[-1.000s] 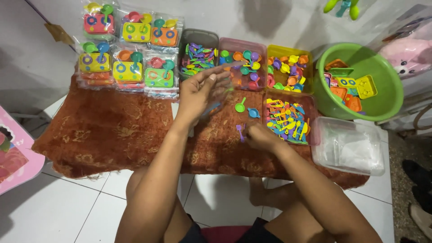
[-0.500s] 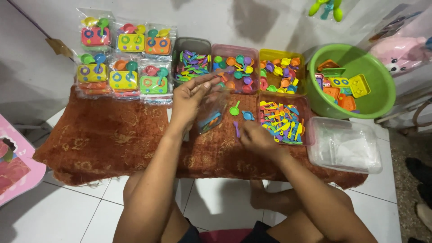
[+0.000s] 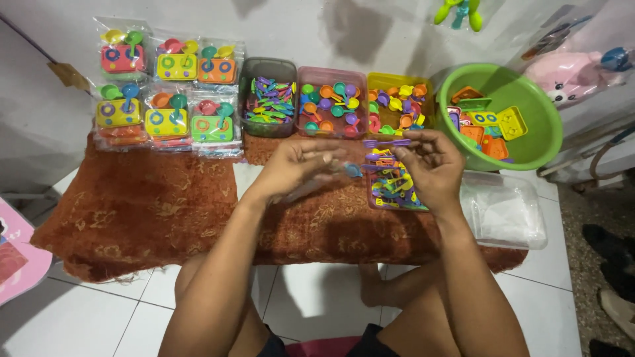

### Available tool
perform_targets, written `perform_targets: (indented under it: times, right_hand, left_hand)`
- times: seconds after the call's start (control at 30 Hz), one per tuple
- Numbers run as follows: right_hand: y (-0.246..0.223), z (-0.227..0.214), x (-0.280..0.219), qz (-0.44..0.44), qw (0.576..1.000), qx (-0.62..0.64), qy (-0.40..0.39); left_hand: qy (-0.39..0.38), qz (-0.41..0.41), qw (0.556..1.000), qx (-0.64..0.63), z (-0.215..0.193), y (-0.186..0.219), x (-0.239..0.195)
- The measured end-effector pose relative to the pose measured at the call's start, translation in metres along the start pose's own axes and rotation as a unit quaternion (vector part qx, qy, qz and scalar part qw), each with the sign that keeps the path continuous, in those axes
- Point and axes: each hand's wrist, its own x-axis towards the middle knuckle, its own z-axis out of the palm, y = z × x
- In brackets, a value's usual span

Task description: The person sits on the floor and packs colorful plastic toy cutlery, including forks, spoons, and knives, into small clear plastic bags. They arrange the items inside the bags and seal them, placing the finished packages on a table covered with a brown cloth. Later, the person wipes an orange plastic item with a purple cloth.

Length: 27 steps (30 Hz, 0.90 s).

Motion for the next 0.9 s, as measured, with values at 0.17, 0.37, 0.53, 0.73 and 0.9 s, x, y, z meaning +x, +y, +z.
perform_targets:
  times: [0.17,0.37,0.53,0.73,0.9]
  right_hand:
    - [-0.029,0.021,0.003,-0.017,1.000,0.003,0.010]
    - [-0.049,0.027,0.014,-0.087,0.994,-0.050,-0.045]
    - [-0.060,0.023,0.022,-0.108,0.985,-0.094,-0.093]
    - [-0.068,0.025,0.024,-0.148,0.972,-0.132,-0.122]
    - [-0.068,0.022,0.027,-0.169,0.964,-0.156,-0.135]
  left_hand:
    - [-0.037,-0.035,0.999,0.001,0.003,-0.008,0.002]
    - [-0.098,-0.049,0.994,0.007,0.008,-0.007,0.001]
    - [-0.118,-0.058,0.991,0.029,-0.004,-0.025,0.006]
    - [-0.124,-0.061,0.990,0.019,-0.006,-0.023,0.006]
    - [-0.127,-0.055,0.990,0.023,-0.003,-0.023,0.005]
